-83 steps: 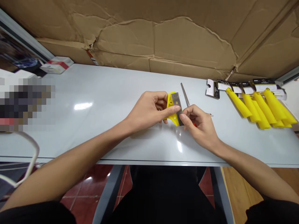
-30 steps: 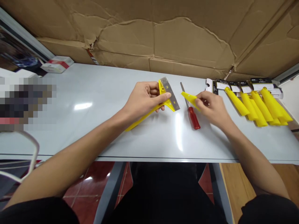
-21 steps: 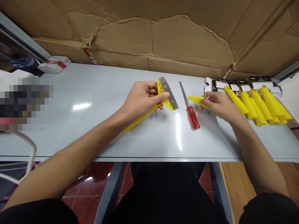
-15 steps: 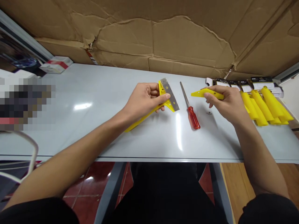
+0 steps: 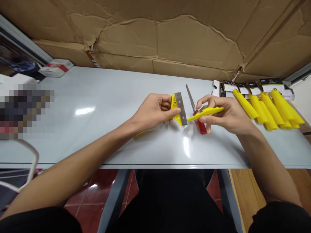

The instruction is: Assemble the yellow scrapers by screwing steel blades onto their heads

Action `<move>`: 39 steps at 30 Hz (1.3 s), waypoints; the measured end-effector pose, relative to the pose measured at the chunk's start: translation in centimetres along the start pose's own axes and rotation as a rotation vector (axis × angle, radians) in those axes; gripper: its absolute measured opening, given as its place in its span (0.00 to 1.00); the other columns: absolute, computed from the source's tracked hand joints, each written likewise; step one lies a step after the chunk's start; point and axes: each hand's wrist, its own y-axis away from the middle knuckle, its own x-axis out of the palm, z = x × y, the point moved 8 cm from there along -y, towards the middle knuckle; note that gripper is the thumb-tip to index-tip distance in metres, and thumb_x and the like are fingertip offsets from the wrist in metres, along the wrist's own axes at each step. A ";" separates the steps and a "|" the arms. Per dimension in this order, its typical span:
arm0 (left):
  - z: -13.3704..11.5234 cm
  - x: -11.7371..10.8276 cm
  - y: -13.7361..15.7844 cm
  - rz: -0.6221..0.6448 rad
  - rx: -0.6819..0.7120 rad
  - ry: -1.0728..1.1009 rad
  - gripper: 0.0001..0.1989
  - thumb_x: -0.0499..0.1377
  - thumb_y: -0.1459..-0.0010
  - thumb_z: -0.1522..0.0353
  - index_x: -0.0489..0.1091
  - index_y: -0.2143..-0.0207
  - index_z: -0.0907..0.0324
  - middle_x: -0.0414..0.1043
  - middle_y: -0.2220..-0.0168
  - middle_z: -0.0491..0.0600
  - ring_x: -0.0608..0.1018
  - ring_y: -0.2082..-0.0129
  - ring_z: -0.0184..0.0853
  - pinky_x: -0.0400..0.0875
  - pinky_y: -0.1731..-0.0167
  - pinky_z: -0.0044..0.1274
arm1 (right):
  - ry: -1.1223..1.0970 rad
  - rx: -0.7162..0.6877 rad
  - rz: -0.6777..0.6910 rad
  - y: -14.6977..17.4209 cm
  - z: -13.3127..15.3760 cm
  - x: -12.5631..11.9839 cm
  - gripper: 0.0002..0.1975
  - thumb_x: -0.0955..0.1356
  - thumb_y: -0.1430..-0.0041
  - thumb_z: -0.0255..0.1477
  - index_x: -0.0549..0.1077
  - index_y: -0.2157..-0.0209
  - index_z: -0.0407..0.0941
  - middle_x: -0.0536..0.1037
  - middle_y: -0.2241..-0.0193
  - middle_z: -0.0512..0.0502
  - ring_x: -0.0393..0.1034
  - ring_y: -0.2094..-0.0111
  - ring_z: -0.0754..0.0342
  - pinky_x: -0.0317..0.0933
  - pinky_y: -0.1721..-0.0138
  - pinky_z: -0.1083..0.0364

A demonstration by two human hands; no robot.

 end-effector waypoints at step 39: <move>0.3 0.4 -0.5 0.073 0.028 0.064 0.08 0.69 0.39 0.65 0.80 0.62 0.63 0.84 0.68 0.51 0.81 0.74 0.30 0.73 0.75 0.20 | -0.197 0.037 0.020 -0.2 -0.7 1.1 0.33 0.83 0.48 0.34 0.69 0.45 0.46 0.81 0.64 0.50 0.77 0.68 0.64 0.72 0.66 0.64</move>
